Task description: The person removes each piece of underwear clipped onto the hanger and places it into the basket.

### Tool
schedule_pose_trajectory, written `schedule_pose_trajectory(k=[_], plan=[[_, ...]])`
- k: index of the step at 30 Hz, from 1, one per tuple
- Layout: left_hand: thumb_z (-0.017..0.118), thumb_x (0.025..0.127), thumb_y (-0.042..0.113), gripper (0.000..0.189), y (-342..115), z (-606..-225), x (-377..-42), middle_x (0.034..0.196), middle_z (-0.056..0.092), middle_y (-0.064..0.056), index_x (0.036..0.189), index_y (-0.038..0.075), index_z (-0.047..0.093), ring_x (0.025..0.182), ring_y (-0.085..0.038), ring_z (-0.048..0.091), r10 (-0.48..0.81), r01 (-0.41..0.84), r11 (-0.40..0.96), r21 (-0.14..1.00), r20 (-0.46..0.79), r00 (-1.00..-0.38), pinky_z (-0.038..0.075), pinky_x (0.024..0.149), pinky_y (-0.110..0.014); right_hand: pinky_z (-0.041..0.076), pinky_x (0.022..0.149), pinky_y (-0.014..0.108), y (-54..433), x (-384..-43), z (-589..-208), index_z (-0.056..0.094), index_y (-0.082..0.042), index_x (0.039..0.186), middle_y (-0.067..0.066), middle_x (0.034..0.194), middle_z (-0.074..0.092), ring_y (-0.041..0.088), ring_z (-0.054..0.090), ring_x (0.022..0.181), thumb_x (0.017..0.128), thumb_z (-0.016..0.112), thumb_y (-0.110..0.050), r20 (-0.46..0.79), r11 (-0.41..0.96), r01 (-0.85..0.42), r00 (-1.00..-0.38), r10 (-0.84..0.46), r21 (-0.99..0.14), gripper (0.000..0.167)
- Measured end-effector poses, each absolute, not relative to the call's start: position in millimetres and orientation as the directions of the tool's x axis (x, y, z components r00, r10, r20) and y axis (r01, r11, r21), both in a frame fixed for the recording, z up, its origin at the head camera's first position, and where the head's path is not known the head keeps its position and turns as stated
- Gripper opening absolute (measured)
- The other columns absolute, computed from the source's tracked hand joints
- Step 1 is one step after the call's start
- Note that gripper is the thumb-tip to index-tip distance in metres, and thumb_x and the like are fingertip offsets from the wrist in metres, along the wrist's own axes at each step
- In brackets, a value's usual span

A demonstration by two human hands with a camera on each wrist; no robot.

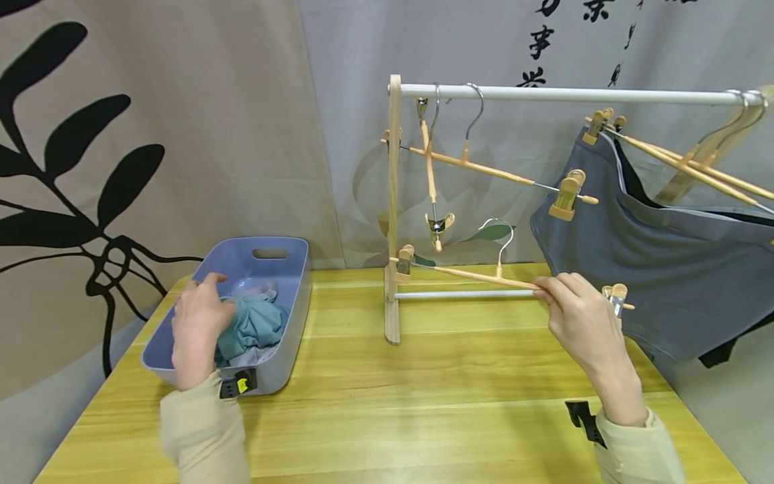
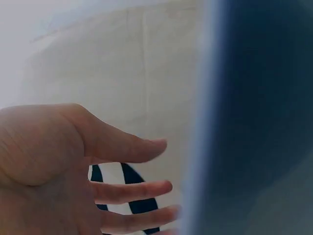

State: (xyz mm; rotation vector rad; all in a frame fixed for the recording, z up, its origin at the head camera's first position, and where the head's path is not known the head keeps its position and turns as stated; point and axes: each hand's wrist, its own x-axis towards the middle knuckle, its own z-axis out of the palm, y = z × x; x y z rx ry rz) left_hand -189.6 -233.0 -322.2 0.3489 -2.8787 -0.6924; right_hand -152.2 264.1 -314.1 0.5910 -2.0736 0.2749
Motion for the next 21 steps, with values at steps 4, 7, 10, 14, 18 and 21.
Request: schedule_pose_trajectory(k=[4, 7, 10, 14, 18, 21], plan=[[0.048, 0.088, 0.009, 0.044, -217.6, -327.3, -194.4, 0.127, 0.044, -0.036, 0.131, 0.000, 0.048, 0.111, -0.058, 0.044, -0.227, -0.140, 0.872, 0.469, 0.134, -0.965, 0.041, 0.083, -0.065, 0.045, 0.058, 0.033, 265.3, -152.3, -313.9, 0.069, 0.002, 0.086, 0.010, 0.071, 0.064, 0.021, 0.054, 0.065, 0.073, 0.073, 0.008, 0.845, 0.857, -0.515, -0.447, -0.294, 0.026, 0.015], [0.050, 0.087, 0.007, 0.040, -202.4, -332.4, -198.7, 0.121, 0.050, -0.035, 0.126, -0.002, 0.052, 0.108, -0.055, 0.048, -0.164, -0.060, 0.888, 0.456, 0.193, -0.967, 0.043, 0.083, -0.061, 0.044, 0.059, 0.033, 266.1, -152.4, -314.1, 0.069, 0.002, 0.086, 0.010, 0.071, 0.063, 0.022, 0.054, 0.065, 0.077, 0.070, 0.006, 0.848, 0.853, -0.521, -0.446, -0.286, 0.013, 0.010], [0.052, 0.088, 0.006, 0.035, -185.6, -337.1, -204.5, 0.117, 0.054, -0.033, 0.122, -0.003, 0.055, 0.106, -0.053, 0.052, -0.113, 0.007, 0.897, 0.442, 0.245, -0.963, 0.044, 0.084, -0.059, 0.043, 0.060, 0.032, 267.4, -151.8, -313.5, 0.068, 0.002, 0.087, 0.010, 0.071, 0.063, 0.022, 0.054, 0.065, 0.080, 0.068, 0.005, 0.846, 0.853, -0.522, -0.450, -0.285, 0.009, 0.008], [0.055, 0.088, 0.005, 0.032, -162.9, -343.2, -213.5, 0.115, 0.059, -0.029, 0.120, -0.002, 0.058, 0.105, -0.048, 0.056, -0.081, 0.067, 0.886, 0.458, 0.295, -0.952, 0.046, 0.084, -0.056, 0.042, 0.060, 0.033, 269.6, -150.9, -312.1, 0.068, 0.003, 0.088, 0.011, 0.071, 0.062, 0.024, 0.053, 0.065, 0.081, 0.067, 0.005, 0.848, 0.851, -0.526, -0.449, -0.282, 0.005, 0.007], [0.057, 0.089, 0.007, 0.032, -139.2, -347.1, -222.7, 0.114, 0.061, -0.025, 0.121, 0.000, 0.058, 0.103, -0.044, 0.058, -0.058, 0.115, 0.868, 0.483, 0.329, -0.943, 0.048, 0.084, -0.054, 0.042, 0.060, 0.034, 271.8, -149.2, -310.4, 0.068, 0.003, 0.089, 0.012, 0.072, 0.062, 0.024, 0.052, 0.066, 0.083, 0.066, 0.003, 0.848, 0.856, -0.516, -0.452, -0.278, 0.005, 0.006], [0.058, 0.091, 0.012, 0.035, -118.9, -349.3, -230.2, 0.115, 0.063, -0.021, 0.125, 0.002, 0.055, 0.103, -0.042, 0.060, -0.047, 0.146, 0.845, 0.515, 0.342, -0.938, 0.050, 0.082, -0.052, 0.041, 0.061, 0.034, 273.7, -148.2, -309.9, 0.068, 0.003, 0.089, 0.013, 0.072, 0.062, 0.024, 0.052, 0.066, 0.084, 0.065, 0.002, 0.849, 0.861, -0.509, -0.457, -0.265, -0.005, 0.006]])
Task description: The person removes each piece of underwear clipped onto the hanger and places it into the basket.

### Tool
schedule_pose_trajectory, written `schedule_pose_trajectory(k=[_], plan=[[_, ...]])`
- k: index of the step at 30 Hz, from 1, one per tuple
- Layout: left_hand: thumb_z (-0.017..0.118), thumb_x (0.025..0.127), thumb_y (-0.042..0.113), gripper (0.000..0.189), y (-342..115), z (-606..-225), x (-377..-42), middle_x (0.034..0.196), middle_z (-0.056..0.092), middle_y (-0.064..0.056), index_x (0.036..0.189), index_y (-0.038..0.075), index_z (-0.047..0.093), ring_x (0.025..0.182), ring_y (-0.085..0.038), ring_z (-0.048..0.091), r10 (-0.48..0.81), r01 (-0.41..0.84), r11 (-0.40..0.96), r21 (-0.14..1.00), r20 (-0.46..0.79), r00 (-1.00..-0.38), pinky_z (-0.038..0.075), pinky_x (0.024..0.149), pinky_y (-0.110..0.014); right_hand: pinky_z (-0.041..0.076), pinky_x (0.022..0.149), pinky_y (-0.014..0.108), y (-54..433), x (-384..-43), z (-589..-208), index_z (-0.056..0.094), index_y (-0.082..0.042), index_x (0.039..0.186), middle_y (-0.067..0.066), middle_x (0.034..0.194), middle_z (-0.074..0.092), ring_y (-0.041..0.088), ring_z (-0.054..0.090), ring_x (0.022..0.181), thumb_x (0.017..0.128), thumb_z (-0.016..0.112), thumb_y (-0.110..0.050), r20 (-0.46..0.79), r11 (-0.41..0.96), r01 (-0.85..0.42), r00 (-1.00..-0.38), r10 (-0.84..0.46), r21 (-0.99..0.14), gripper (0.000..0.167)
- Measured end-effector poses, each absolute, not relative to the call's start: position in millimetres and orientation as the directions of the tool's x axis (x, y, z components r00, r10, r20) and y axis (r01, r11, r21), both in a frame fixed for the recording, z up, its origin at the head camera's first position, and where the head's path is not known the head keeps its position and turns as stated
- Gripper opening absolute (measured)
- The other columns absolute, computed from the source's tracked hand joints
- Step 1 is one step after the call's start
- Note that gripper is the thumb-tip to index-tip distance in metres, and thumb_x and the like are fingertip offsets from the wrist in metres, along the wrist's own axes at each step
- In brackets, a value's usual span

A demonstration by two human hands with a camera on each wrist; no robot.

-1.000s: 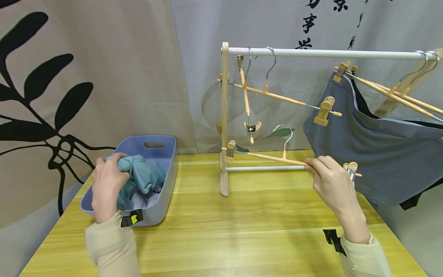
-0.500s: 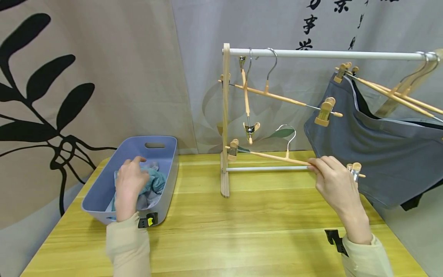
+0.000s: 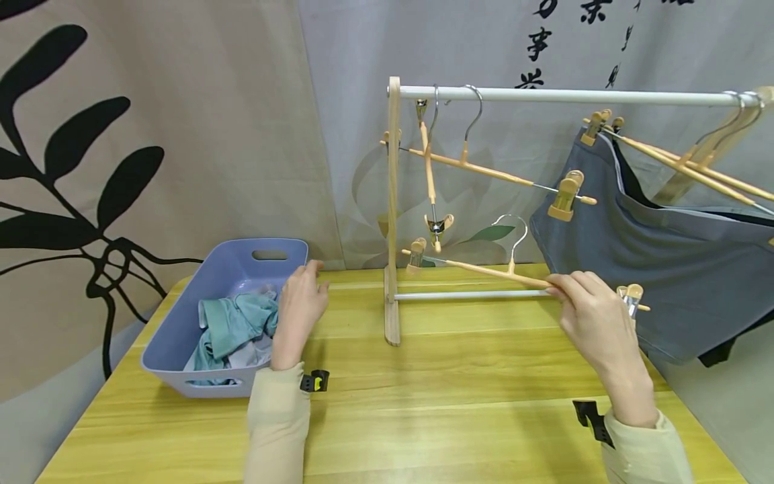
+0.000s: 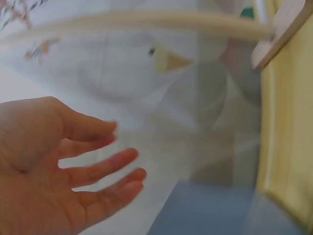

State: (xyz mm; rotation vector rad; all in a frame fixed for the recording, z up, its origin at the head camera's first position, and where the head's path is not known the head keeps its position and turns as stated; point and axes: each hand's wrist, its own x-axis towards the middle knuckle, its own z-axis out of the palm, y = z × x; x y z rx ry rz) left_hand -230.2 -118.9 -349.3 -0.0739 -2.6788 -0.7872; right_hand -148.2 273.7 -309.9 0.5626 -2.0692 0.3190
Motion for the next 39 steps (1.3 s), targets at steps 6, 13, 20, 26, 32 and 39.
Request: schedule_pose_trajectory(k=[6, 13, 20, 26, 32, 39], plan=[[0.061, 0.092, 0.018, 0.044, -79.1, -354.0, -246.9, 0.113, 0.065, -0.017, 0.132, 0.004, 0.048, 0.090, -0.035, 0.065, 0.029, 0.261, 0.778, 0.571, 0.383, -0.923, 0.053, 0.071, -0.045, 0.041, 0.063, 0.034, 276.6, -148.1, -310.1, 0.068, 0.003, 0.089, 0.013, 0.073, 0.062, 0.025, 0.053, 0.067, 0.085, 0.065, 0.001, 0.844, 0.869, -0.494, -0.474, -0.253, -0.017, 0.005], [0.061, 0.092, 0.014, 0.054, -50.6, -357.1, -268.6, 0.124, 0.059, -0.024, 0.138, -0.001, 0.037, 0.112, -0.039, 0.060, 0.161, 0.437, 0.657, 0.614, 0.451, -0.878, 0.054, 0.087, -0.046, 0.044, 0.061, 0.038, 277.6, -147.5, -308.8, 0.069, 0.004, 0.087, 0.013, 0.072, 0.063, 0.027, 0.055, 0.066, 0.077, 0.071, 0.005, 0.849, 0.881, -0.472, -0.466, -0.249, -0.001, 0.010], [0.059, 0.094, 0.020, 0.063, -34.0, -353.3, -284.3, 0.133, 0.053, -0.025, 0.145, 0.001, 0.027, 0.122, -0.040, 0.053, 0.185, 0.479, 0.599, 0.641, 0.472, -0.862, 0.048, 0.099, -0.049, 0.043, 0.061, 0.038, 280.2, -147.0, -308.5, 0.069, 0.003, 0.088, 0.013, 0.071, 0.062, 0.027, 0.055, 0.066, 0.075, 0.072, 0.007, 0.847, 0.891, -0.454, -0.480, -0.229, -0.016, 0.014], [0.056, 0.095, 0.015, 0.060, -25.6, -349.7, -292.1, 0.123, 0.058, -0.027, 0.145, 0.002, 0.026, 0.112, -0.038, 0.061, 0.181, 0.506, 0.583, 0.636, 0.505, -0.844, 0.054, 0.089, -0.043, 0.041, 0.062, 0.038, 281.1, -146.3, -307.7, 0.068, 0.004, 0.088, 0.015, 0.071, 0.062, 0.029, 0.055, 0.066, 0.079, 0.068, 0.005, 0.851, 0.899, -0.437, -0.484, -0.204, -0.033, 0.009], [0.056, 0.094, 0.010, 0.054, -21.8, -349.7, -295.7, 0.108, 0.061, -0.023, 0.141, -0.001, 0.031, 0.092, -0.035, 0.066, 0.170, 0.522, 0.612, 0.594, 0.546, -0.821, 0.058, 0.074, -0.037, 0.042, 0.062, 0.040, 282.0, -146.4, -306.0, 0.067, 0.005, 0.089, 0.017, 0.072, 0.063, 0.030, 0.055, 0.067, 0.080, 0.067, 0.005, 0.852, 0.906, -0.422, -0.487, -0.191, -0.038, 0.009], [0.056, 0.093, 0.016, 0.045, -20.6, -352.8, -298.3, 0.099, 0.063, -0.019, 0.132, 0.004, 0.038, 0.085, -0.034, 0.067, 0.140, 0.501, 0.665, 0.554, 0.566, -0.812, 0.057, 0.067, -0.039, 0.044, 0.061, 0.046, 283.4, -147.6, -302.4, 0.067, 0.004, 0.089, 0.017, 0.071, 0.061, 0.034, 0.055, 0.068, 0.081, 0.067, 0.004, 0.872, 0.921, -0.385, -0.468, -0.143, -0.056, 0.008]])
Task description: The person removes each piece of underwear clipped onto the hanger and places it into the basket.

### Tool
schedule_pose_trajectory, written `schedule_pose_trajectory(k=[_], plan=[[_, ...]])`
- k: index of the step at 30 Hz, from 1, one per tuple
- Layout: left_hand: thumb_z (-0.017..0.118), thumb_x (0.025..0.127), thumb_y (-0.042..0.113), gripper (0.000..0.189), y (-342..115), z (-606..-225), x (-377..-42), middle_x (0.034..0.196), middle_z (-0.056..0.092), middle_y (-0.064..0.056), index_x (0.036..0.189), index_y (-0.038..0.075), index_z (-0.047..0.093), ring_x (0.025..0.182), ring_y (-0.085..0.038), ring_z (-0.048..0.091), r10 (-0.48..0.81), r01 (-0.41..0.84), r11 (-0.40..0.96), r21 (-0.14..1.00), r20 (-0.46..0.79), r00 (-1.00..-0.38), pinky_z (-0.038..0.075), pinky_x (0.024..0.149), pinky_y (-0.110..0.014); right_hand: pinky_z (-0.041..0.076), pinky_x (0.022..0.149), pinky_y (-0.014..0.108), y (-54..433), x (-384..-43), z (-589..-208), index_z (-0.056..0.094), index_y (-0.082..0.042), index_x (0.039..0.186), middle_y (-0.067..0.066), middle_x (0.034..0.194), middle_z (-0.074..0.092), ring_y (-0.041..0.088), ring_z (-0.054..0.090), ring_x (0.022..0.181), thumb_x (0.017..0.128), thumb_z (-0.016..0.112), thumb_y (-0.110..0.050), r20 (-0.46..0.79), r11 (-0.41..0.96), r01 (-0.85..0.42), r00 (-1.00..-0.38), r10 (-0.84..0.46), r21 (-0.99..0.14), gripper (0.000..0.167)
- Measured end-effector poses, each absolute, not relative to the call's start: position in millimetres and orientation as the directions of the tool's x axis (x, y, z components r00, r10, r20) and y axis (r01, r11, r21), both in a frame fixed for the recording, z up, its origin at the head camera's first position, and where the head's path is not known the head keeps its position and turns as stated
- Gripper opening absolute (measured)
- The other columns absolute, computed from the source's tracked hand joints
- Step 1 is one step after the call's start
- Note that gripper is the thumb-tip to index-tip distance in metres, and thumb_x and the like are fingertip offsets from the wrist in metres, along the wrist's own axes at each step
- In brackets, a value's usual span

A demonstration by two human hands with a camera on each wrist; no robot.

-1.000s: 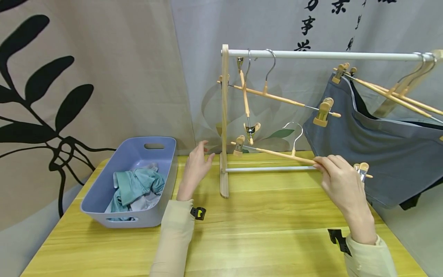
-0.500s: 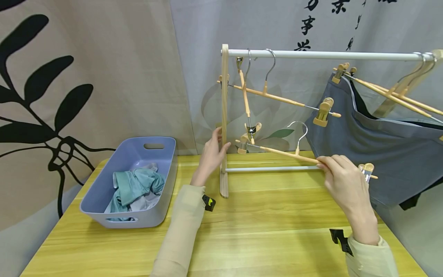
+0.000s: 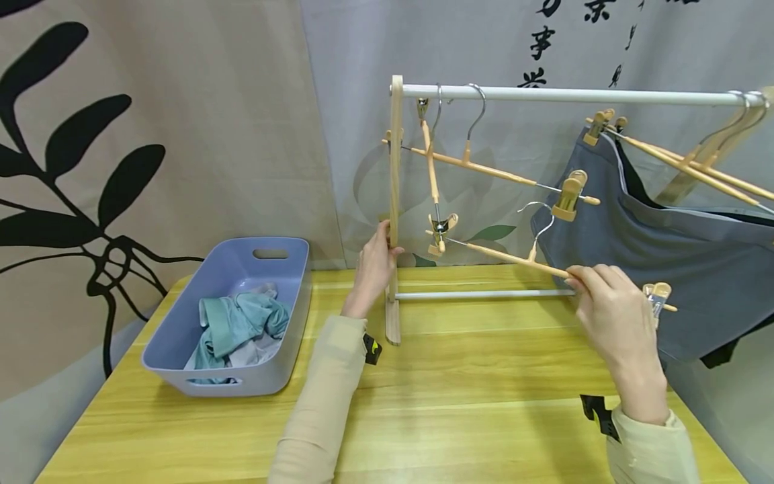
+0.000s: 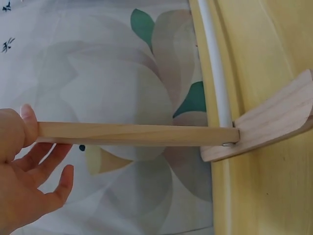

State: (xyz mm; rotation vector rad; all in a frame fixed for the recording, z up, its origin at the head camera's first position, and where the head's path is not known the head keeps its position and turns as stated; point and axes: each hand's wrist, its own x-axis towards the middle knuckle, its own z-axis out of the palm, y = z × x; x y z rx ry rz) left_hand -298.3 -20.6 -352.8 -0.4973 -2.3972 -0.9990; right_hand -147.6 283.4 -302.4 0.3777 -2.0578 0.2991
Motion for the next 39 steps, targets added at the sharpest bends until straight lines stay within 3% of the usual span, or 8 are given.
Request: schedule_pose_trajectory(k=[11, 19, 26, 39], plan=[[0.057, 0.093, 0.015, 0.045, -18.2, -354.0, -299.1, 0.097, 0.062, -0.017, 0.133, 0.006, 0.038, 0.080, -0.033, 0.066, 0.128, 0.480, 0.679, 0.555, 0.555, -0.822, 0.057, 0.063, -0.036, 0.041, 0.055, 0.048, 296.0, -157.4, -282.9, 0.067, 0.007, 0.092, 0.023, 0.073, 0.059, 0.040, 0.052, 0.065, 0.093, 0.058, -0.008, 0.903, 0.964, -0.263, -0.404, -0.145, 0.037, 0.018], [0.057, 0.093, 0.016, 0.045, -19.2, -353.9, -299.6, 0.097, 0.062, -0.016, 0.133, 0.007, 0.038, 0.082, -0.032, 0.066, 0.119, 0.469, 0.680, 0.564, 0.546, -0.829, 0.057, 0.064, -0.037, 0.039, 0.060, 0.052, 298.0, -167.5, -255.8, 0.066, 0.007, 0.095, 0.026, 0.077, 0.060, 0.045, 0.052, 0.071, 0.098, 0.049, -0.018, 0.952, 0.977, -0.205, -0.281, -0.120, 0.063, 0.030], [0.056, 0.094, 0.016, 0.043, -19.7, -353.1, -297.5, 0.096, 0.062, -0.016, 0.133, 0.008, 0.039, 0.082, -0.032, 0.066, 0.113, 0.459, 0.683, 0.569, 0.538, -0.835, 0.056, 0.065, -0.038, 0.034, 0.060, 0.056, 290.4, -174.6, -231.8, 0.067, 0.006, 0.094, 0.027, 0.078, 0.059, 0.047, 0.048, 0.072, 0.098, 0.049, -0.020, 0.980, 0.984, -0.172, -0.180, -0.083, 0.051, 0.032], [0.056, 0.093, 0.017, 0.046, -19.4, -352.5, -294.1, 0.096, 0.062, -0.018, 0.133, 0.005, 0.038, 0.080, -0.033, 0.066, 0.126, 0.484, 0.690, 0.538, 0.570, -0.812, 0.056, 0.062, -0.037, 0.039, 0.069, 0.058, 276.5, -188.8, -202.2, 0.068, 0.005, 0.095, 0.028, 0.078, 0.059, 0.047, 0.052, 0.078, 0.099, 0.046, -0.026, 0.982, 0.977, -0.211, -0.172, -0.075, 0.038, 0.037]])
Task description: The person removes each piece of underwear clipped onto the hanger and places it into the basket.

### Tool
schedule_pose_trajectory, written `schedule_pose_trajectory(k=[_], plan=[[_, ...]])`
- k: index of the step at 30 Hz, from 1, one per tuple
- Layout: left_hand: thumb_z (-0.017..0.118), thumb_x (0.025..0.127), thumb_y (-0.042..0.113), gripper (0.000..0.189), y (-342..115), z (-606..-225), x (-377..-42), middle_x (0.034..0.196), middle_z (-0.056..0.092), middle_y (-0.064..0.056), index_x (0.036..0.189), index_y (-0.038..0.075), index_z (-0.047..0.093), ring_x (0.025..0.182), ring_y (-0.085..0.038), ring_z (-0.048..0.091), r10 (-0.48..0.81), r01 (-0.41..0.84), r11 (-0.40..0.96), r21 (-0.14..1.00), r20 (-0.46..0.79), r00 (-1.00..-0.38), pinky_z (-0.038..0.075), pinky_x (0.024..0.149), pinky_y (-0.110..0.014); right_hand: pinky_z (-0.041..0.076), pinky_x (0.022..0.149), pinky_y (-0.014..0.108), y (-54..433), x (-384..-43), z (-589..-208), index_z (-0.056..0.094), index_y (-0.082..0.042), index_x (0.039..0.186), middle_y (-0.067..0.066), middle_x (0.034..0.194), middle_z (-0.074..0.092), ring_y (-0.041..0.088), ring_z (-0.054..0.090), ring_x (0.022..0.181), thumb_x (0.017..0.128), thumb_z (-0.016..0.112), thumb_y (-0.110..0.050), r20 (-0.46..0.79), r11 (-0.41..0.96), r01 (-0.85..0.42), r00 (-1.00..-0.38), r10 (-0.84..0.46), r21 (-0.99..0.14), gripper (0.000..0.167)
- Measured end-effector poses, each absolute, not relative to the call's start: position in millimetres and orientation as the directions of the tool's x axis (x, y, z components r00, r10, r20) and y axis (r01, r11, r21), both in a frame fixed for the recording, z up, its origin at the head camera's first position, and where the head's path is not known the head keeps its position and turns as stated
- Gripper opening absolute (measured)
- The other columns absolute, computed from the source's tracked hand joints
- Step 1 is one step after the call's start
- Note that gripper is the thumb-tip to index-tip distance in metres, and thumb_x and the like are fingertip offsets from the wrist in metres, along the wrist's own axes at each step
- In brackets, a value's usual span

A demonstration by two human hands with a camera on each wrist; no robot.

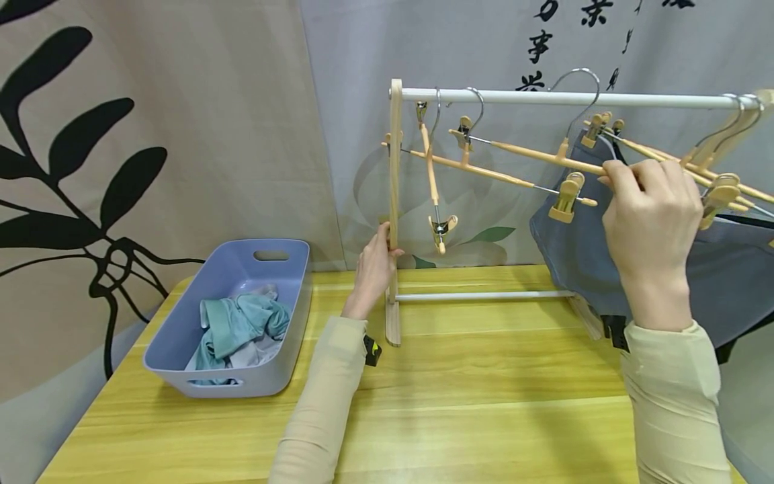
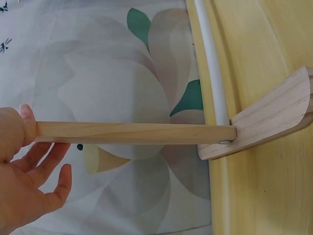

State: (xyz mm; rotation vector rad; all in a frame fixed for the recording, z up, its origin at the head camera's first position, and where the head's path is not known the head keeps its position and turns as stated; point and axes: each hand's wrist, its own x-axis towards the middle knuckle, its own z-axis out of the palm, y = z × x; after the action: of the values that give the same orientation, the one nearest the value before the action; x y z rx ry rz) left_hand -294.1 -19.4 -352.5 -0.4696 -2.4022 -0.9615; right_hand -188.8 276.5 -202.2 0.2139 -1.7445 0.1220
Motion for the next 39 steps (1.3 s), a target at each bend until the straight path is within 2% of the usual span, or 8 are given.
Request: schedule_pose_trajectory(k=[9, 12, 20, 24, 32, 35, 39], plan=[[0.056, 0.093, 0.017, 0.043, -19.5, -353.0, -294.9, 0.095, 0.062, -0.017, 0.131, 0.006, 0.039, 0.078, -0.033, 0.066, 0.125, 0.501, 0.683, 0.530, 0.592, -0.796, 0.056, 0.061, -0.038, 0.045, 0.075, 0.055, 270.7, -197.8, -192.2, 0.067, 0.005, 0.100, 0.027, 0.080, 0.060, 0.046, 0.055, 0.082, 0.100, 0.044, -0.026, 0.957, 0.970, -0.223, -0.249, -0.152, 0.096, 0.039], [0.056, 0.093, 0.017, 0.044, -19.4, -353.4, -295.2, 0.095, 0.062, -0.017, 0.132, 0.006, 0.039, 0.079, -0.033, 0.066, 0.124, 0.500, 0.684, 0.531, 0.591, -0.797, 0.056, 0.061, -0.038, 0.046, 0.078, 0.055, 268.6, -200.7, -191.4, 0.067, 0.005, 0.099, 0.026, 0.080, 0.060, 0.047, 0.056, 0.084, 0.099, 0.045, -0.026, 0.953, 0.967, -0.235, -0.256, -0.161, 0.100, 0.038], [0.057, 0.093, 0.016, 0.044, -19.3, -354.7, -297.0, 0.095, 0.062, -0.017, 0.132, 0.007, 0.039, 0.079, -0.033, 0.066, 0.117, 0.488, 0.681, 0.546, 0.576, -0.809, 0.057, 0.062, -0.038, 0.041, 0.068, 0.054, 264.4, -206.2, -194.5, 0.066, 0.007, 0.096, 0.025, 0.079, 0.061, 0.044, 0.052, 0.074, 0.099, 0.047, -0.027, 0.951, 0.951, -0.301, -0.266, -0.158, 0.073, 0.039], [0.057, 0.093, 0.016, 0.043, -19.6, -355.4, -297.6, 0.095, 0.062, -0.017, 0.132, 0.007, 0.039, 0.080, -0.033, 0.066, 0.117, 0.482, 0.685, 0.547, 0.569, -0.814, 0.056, 0.062, -0.039, 0.041, 0.067, 0.053, 263.1, -205.9, -196.5, 0.066, 0.007, 0.095, 0.025, 0.082, 0.061, 0.044, 0.052, 0.075, 0.100, 0.046, -0.027, 0.947, 0.947, -0.314, -0.282, -0.153, 0.060, 0.040], [0.057, 0.092, 0.016, 0.044, -19.5, -355.2, -297.4, 0.095, 0.062, -0.016, 0.132, 0.008, 0.039, 0.082, -0.033, 0.066, 0.116, 0.475, 0.685, 0.552, 0.561, -0.820, 0.056, 0.063, -0.039, 0.044, 0.067, 0.054, 261.0, -203.7, -202.4, 0.066, 0.006, 0.096, 0.024, 0.091, 0.061, 0.043, 0.053, 0.085, 0.096, 0.049, -0.006, 0.948, 0.947, -0.318, -0.291, -0.129, 0.032, 0.021], [0.057, 0.093, 0.015, 0.044, -19.5, -355.5, -297.4, 0.095, 0.062, -0.017, 0.131, 0.007, 0.039, 0.082, -0.033, 0.066, 0.119, 0.486, 0.682, 0.547, 0.573, -0.811, 0.056, 0.064, -0.040, 0.045, 0.066, 0.054, 260.6, -202.4, -205.1, 0.067, 0.005, 0.097, 0.023, 0.093, 0.062, 0.042, 0.054, 0.087, 0.093, 0.050, 0.000, 0.949, 0.949, -0.314, -0.291, -0.122, 0.026, 0.018], [0.058, 0.092, 0.015, 0.043, -20.0, -355.6, -297.3, 0.095, 0.062, -0.018, 0.130, 0.006, 0.040, 0.083, -0.034, 0.066, 0.121, 0.500, 0.676, 0.542, 0.588, -0.800, 0.057, 0.065, -0.040, 0.045, 0.069, 0.054, 258.8, -201.4, -209.9, 0.068, 0.004, 0.098, 0.024, 0.093, 0.062, 0.042, 0.054, 0.086, 0.090, 0.052, 0.005, 0.963, 0.943, -0.332, -0.248, -0.108, 0.020, 0.018]])
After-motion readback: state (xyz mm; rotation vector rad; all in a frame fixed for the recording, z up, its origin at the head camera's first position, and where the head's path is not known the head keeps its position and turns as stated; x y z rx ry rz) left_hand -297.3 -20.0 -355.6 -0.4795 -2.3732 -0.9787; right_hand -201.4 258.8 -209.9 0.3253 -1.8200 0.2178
